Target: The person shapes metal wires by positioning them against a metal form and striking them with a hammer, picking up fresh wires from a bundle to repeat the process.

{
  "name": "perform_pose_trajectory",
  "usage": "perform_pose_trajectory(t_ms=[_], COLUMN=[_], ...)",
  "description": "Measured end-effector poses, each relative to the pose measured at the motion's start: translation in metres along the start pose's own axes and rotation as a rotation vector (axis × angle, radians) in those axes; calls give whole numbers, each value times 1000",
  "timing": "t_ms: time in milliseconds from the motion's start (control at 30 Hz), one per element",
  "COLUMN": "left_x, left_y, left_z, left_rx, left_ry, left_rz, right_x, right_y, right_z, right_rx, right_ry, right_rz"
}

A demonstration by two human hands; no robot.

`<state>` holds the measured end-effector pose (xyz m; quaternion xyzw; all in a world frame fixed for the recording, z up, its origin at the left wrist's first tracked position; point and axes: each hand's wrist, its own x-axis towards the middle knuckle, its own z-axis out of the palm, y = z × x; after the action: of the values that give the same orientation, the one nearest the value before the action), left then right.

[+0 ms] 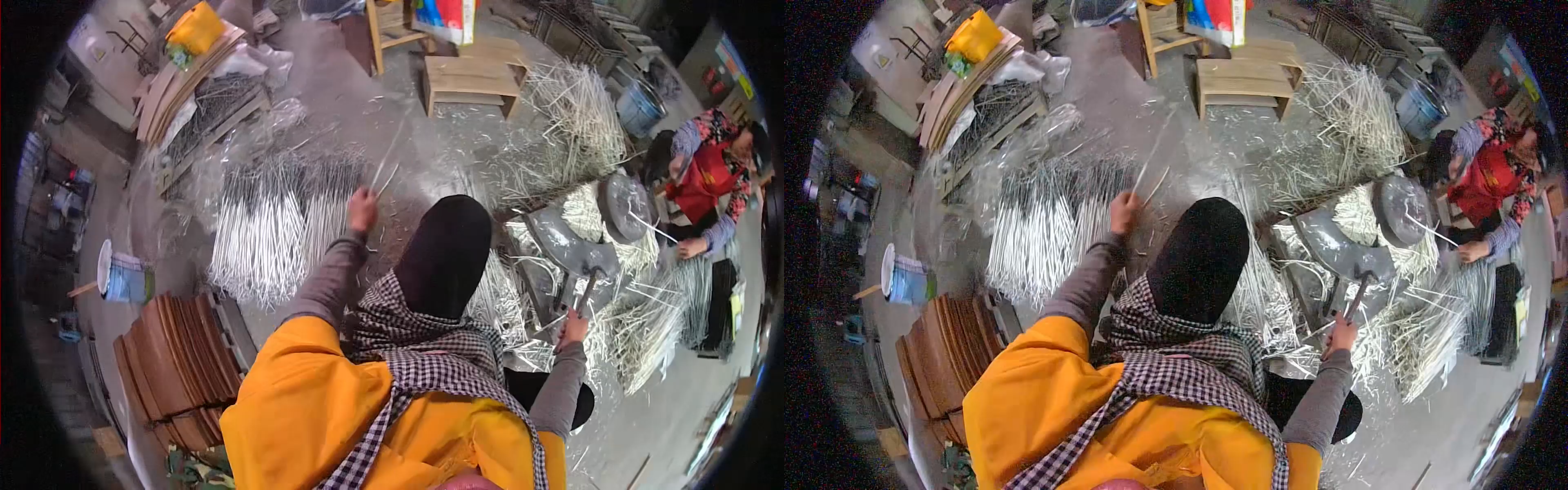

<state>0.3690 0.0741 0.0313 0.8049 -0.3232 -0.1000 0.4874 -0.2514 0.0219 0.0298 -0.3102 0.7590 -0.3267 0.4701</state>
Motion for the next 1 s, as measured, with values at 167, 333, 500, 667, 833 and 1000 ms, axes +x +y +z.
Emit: perform_pose_trajectory(t_ms=[167,333,500,667,833,1000], left_x=[-43,-8,32,115,80,-28], left_y=[-157,-156,-101,-12,238,314], left_z=[-49,-114,-108,5,102,185], left_rx=[256,405,441,69,-84,173], left_ry=[150,93,118,-318,-741,-1247], left_rz=[-177,-322,-301,-78,426,775], right_x=[-13,-5,-7,-8,21,-4], right_y=[-8,-1,-2,-4,30,3], right_z=[3,7,4,1,-1,5], right_rx=[-1,15,-22,-151,-211,-186], right_ry=[-1,30,45,-24,-3,-1], right_rz=[-33,-2,-32,-12,-124,-104])
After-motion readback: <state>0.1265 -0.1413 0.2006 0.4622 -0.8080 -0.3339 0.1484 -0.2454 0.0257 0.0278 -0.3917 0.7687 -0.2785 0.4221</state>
